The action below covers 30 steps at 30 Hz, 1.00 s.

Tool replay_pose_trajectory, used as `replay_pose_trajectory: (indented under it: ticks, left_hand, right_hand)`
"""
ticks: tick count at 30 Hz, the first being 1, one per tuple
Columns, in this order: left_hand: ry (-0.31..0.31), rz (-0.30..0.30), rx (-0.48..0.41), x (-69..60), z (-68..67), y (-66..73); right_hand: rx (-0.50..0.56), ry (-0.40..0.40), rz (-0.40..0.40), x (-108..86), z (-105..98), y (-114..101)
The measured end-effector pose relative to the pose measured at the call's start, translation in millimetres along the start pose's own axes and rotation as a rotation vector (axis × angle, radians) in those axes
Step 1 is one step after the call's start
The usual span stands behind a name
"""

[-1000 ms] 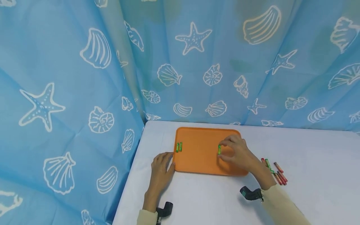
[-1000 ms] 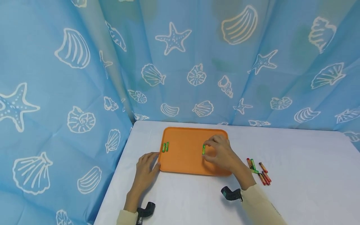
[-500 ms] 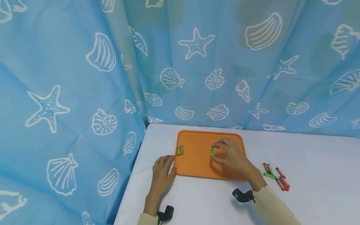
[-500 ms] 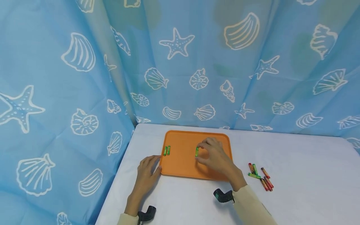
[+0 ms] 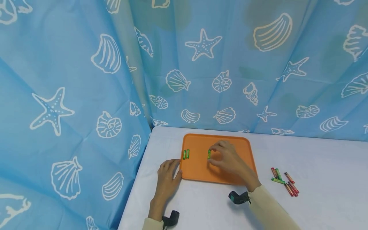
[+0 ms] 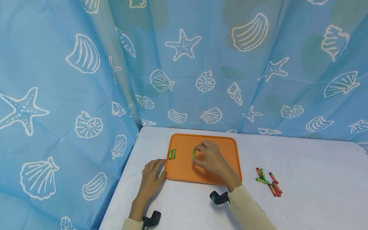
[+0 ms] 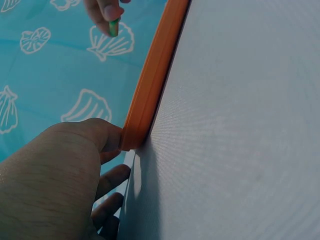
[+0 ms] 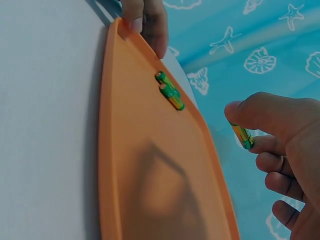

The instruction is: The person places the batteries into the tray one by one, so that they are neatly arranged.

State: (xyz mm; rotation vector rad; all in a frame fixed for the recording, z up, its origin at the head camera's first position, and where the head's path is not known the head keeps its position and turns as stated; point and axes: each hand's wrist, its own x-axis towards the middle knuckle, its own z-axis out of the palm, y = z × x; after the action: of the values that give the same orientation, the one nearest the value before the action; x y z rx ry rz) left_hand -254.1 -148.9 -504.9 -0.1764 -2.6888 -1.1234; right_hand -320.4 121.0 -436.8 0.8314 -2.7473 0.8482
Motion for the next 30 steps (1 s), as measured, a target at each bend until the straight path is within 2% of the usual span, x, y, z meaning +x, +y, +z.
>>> replay_pose_trajectory:
  ticks: [9, 15, 22, 30]
  left_hand:
    - [-0.001, -0.009, 0.006, -0.7, -0.8, -1.8]
    - [0.000, 0.006, -0.006, 0.0, -0.2, -1.0]
    - [-0.024, -0.033, 0.012, 0.6, -0.4, -1.0]
    - [0.000, 0.014, 0.005, 1.3, 0.9, -3.5]
  right_hand:
    - [0.004, -0.030, -0.008, 12.7, 19.3, -7.2]
    - [-0.017, -0.025, -0.010, 20.1, 31.7, -10.2]
    - [-0.021, -0.037, 0.002, 30.4, 43.7, -16.0]
    - [-0.026, -0.050, 0.023, 38.1, 53.7, -15.3]
